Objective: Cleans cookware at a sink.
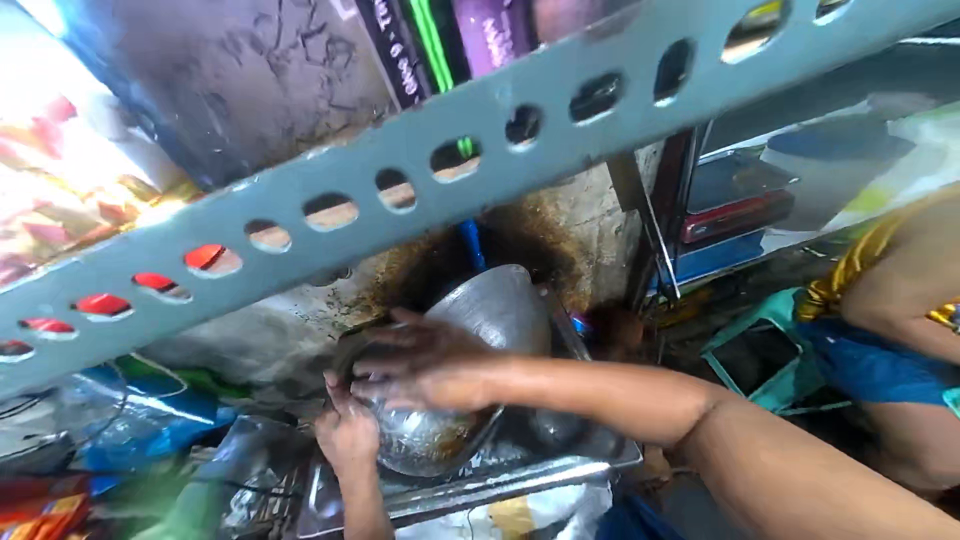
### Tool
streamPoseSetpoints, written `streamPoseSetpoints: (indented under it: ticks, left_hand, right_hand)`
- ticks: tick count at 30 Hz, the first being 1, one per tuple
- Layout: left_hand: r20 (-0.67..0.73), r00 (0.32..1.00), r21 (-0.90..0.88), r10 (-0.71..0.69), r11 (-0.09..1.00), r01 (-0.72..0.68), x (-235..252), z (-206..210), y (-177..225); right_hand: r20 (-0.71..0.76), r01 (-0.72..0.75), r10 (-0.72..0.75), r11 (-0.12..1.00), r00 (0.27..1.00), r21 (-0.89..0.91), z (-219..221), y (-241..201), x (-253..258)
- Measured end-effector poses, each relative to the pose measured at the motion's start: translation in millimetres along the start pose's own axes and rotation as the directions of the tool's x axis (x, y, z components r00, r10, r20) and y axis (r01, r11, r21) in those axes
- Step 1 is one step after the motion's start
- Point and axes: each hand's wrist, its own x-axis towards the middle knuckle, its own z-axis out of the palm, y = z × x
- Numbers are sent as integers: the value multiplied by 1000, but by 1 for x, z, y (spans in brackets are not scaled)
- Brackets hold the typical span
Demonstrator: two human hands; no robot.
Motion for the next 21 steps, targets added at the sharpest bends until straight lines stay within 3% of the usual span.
streamPoseSetpoints:
  ticks: [3,5,10,15,16,19,21]
  left_hand:
    - [1,996,37,-88,995,88,3,-7,0]
    - [6,990,37,-138,990,138,7,-10,-1]
    - [120,984,4,-130,992,130,9,-5,19]
    - [118,981,-18,-154,987,157,24,-3,3]
    - [120,980,-14,-159,987,162,26,-2,1]
    - [154,975,-14,-160,986,164,28,-1,4]
    - [183,971,-20,-154,987,161,27,-2,2]
  right_hand:
    - [-166,-140,132,989,977,-37,-23,59,-37]
    - [-163,-228,213,970,963,-83,-25,73,-54]
    - [-20,3,-6,991,1000,-133,19,-27,-38]
    - [-213,-278,264,960,941,-35,-8,52,-77]
    - [-246,-282,262,958,933,-49,-4,54,-77]
    - [-154,-143,111,966,982,-215,22,-9,-52]
    - [-105,-89,60,950,993,-298,32,-27,-50]
